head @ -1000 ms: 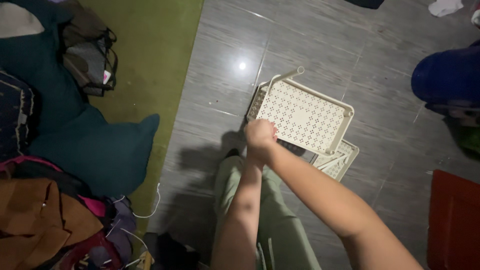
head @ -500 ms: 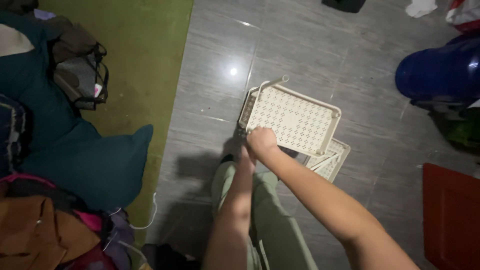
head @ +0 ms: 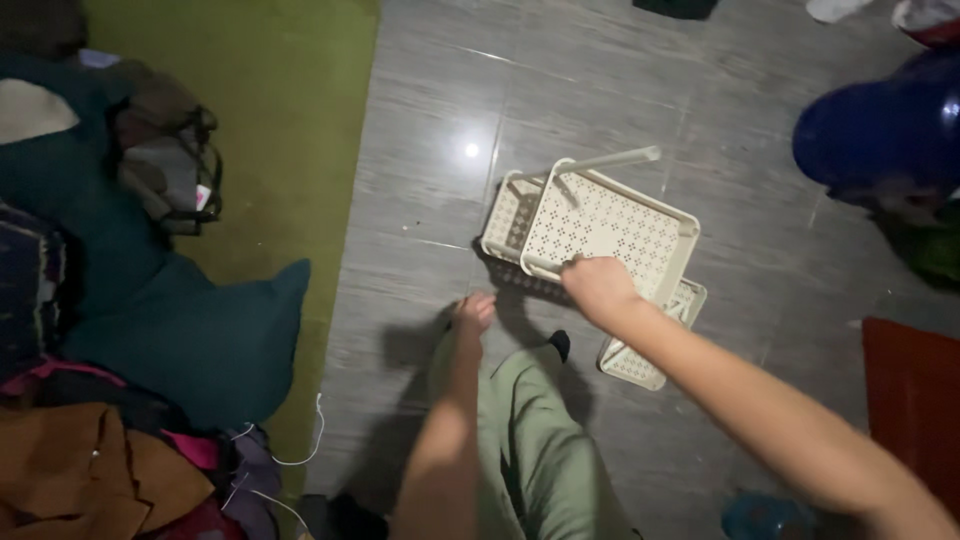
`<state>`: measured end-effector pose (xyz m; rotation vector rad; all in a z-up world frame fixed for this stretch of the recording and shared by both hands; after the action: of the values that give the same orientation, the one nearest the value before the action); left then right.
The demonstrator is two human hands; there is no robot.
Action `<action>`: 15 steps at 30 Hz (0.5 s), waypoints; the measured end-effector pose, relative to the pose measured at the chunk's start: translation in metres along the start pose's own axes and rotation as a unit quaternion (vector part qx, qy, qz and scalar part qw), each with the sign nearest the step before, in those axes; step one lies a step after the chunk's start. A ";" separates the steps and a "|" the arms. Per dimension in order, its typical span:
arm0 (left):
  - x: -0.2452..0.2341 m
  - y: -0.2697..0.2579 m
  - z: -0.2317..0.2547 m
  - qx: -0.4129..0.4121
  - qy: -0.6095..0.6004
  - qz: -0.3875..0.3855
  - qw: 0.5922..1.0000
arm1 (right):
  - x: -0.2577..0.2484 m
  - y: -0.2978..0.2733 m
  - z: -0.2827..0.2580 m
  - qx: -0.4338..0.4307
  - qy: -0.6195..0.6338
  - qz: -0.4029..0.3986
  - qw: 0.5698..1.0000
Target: The person assembles a white plastic storage rack by inserting vertical poles into perforated trays and connecting them with horizontal bars. The person works on the floor, repeatedly adjusting and securing the frame components.
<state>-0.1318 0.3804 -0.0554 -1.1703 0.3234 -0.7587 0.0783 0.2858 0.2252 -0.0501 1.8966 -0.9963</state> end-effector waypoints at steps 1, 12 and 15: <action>0.002 0.000 -0.001 -0.014 0.004 0.008 1.000 | -0.009 -0.018 0.006 -0.026 0.013 0.046 0.999; 0.025 -0.011 0.041 0.068 -0.214 -0.049 0.973 | -0.015 -0.162 0.012 -0.077 0.185 0.212 0.956; 0.013 -0.030 0.070 0.072 -0.283 -0.027 0.956 | 0.000 -0.185 0.000 -0.099 0.233 0.270 0.929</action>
<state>-0.0922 0.4155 0.0002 -1.2065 -0.2387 -0.4559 0.0119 0.1622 0.3462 0.6109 2.2537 -0.4541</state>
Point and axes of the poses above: each hand's wrist, its own y-axis towards the middle knuckle, its own x-axis out of the palm, z = x × y, the point moved 3 cm from there along y, towards the middle knuckle, and after that the axes turned 14 degrees about y, right-handed, at the moved point
